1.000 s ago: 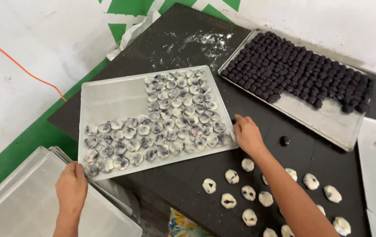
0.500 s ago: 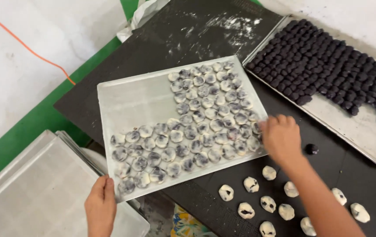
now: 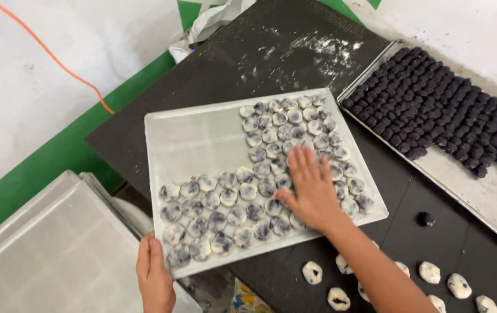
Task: A person is wrapping dark dough balls with white dough and then arranging them on a tray in a bakery production area.
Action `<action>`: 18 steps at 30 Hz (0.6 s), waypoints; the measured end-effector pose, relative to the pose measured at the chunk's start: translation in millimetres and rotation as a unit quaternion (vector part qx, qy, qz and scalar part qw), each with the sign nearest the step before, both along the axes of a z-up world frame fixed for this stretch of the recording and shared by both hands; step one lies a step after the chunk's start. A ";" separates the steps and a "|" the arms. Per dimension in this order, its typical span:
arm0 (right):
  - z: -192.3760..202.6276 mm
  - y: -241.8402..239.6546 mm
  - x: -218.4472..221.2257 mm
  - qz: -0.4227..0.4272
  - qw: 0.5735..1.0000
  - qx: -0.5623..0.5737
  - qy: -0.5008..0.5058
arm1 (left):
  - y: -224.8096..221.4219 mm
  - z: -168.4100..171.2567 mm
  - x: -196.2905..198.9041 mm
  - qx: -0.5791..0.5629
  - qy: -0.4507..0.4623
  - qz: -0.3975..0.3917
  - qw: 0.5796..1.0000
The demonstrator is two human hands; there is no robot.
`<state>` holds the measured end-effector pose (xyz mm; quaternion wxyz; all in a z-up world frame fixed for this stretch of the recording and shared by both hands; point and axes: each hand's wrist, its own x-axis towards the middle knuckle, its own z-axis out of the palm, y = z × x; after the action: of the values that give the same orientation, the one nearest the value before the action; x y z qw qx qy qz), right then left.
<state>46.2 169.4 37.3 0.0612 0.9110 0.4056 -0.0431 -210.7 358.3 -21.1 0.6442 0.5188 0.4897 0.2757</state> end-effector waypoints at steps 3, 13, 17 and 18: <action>-40.1 -12.7 19.4 0.088 0.984 0.107 -0.110 | -5.6 4.1 7.9 0.007 0.113 0.082 0.990; -29.8 69.3 85.1 0.067 0.988 0.074 -0.115 | -11.4 7.7 10.1 -0.017 0.033 0.084 0.996; -30.4 109.3 81.1 0.055 0.990 0.132 -0.017 | 8.1 -74.0 -19.8 0.021 0.056 0.046 0.997; -47.6 114.6 86.5 0.111 0.969 0.220 -0.031 | 13.7 -109.9 -30.9 0.090 0.015 0.018 0.996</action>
<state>132.8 284.0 -10.4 -0.1237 0.8522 0.5017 0.0824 -241.6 372.0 -131.1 0.5828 0.5696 0.4815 0.3225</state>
